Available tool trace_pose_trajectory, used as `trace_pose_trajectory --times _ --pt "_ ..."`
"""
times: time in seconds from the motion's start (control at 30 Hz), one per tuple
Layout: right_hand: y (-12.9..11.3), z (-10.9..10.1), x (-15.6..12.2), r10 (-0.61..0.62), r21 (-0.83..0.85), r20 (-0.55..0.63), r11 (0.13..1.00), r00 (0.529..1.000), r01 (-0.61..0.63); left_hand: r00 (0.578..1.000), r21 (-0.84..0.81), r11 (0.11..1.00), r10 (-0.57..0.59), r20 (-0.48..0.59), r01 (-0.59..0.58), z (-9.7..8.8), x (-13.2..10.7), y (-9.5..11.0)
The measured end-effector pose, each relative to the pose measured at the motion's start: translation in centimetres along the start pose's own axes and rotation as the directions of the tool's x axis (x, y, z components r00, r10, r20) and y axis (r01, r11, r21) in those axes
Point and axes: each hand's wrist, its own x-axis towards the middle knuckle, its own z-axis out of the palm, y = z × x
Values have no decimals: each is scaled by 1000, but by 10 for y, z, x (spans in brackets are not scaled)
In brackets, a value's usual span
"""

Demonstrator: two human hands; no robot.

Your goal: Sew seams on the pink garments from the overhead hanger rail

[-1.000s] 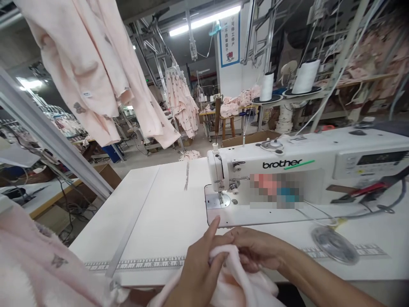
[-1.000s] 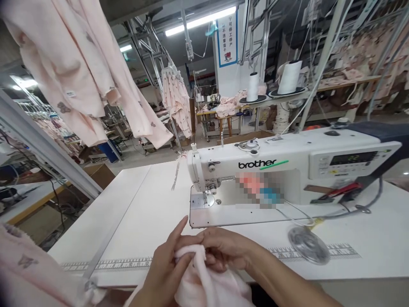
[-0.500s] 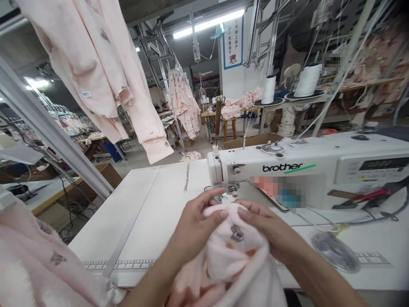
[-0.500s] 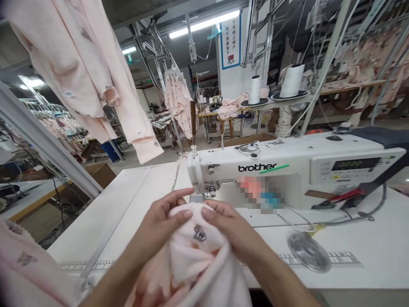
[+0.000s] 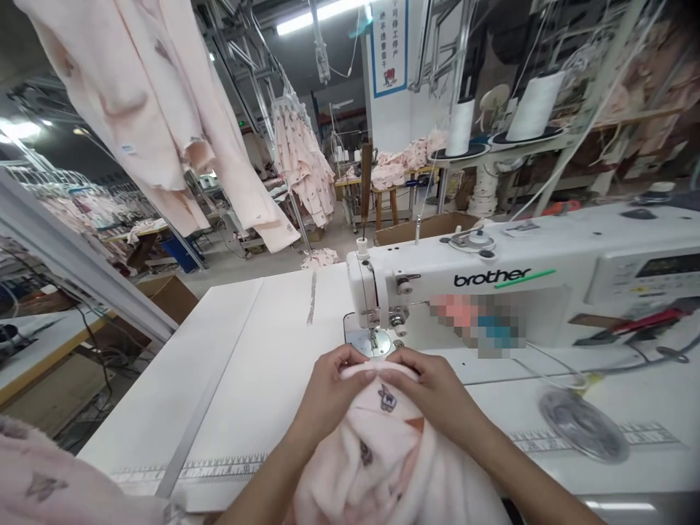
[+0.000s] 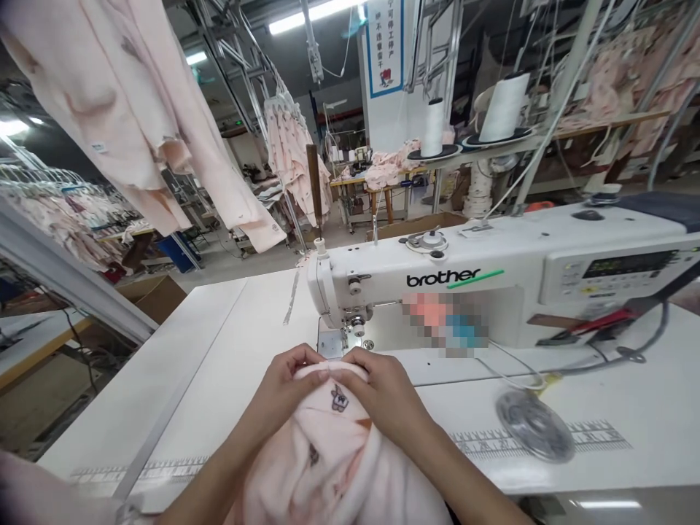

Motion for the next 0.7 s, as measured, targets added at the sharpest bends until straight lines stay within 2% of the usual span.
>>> trace_pose_trajectory --times 0.1,0.2,0.37,0.5,0.7 --pt "13 2 17 68 -333 -28 940 997 -74 999 191 981 -33 -16 36 0 23 -21" --pt "23 4 35 107 -503 -17 859 994 -101 999 330 944 -30 12 25 -2 38 -35" --pt "31 7 57 198 -563 -6 810 980 -167 999 592 806 34 -34 -7 -1 56 -42" --pt "36 5 65 267 -569 -63 782 962 -254 998 604 796 -10 -59 43 4 74 -46" --pt "39 3 68 276 -561 -150 767 949 -312 993 611 785 -48 -105 103 11 84 -45"
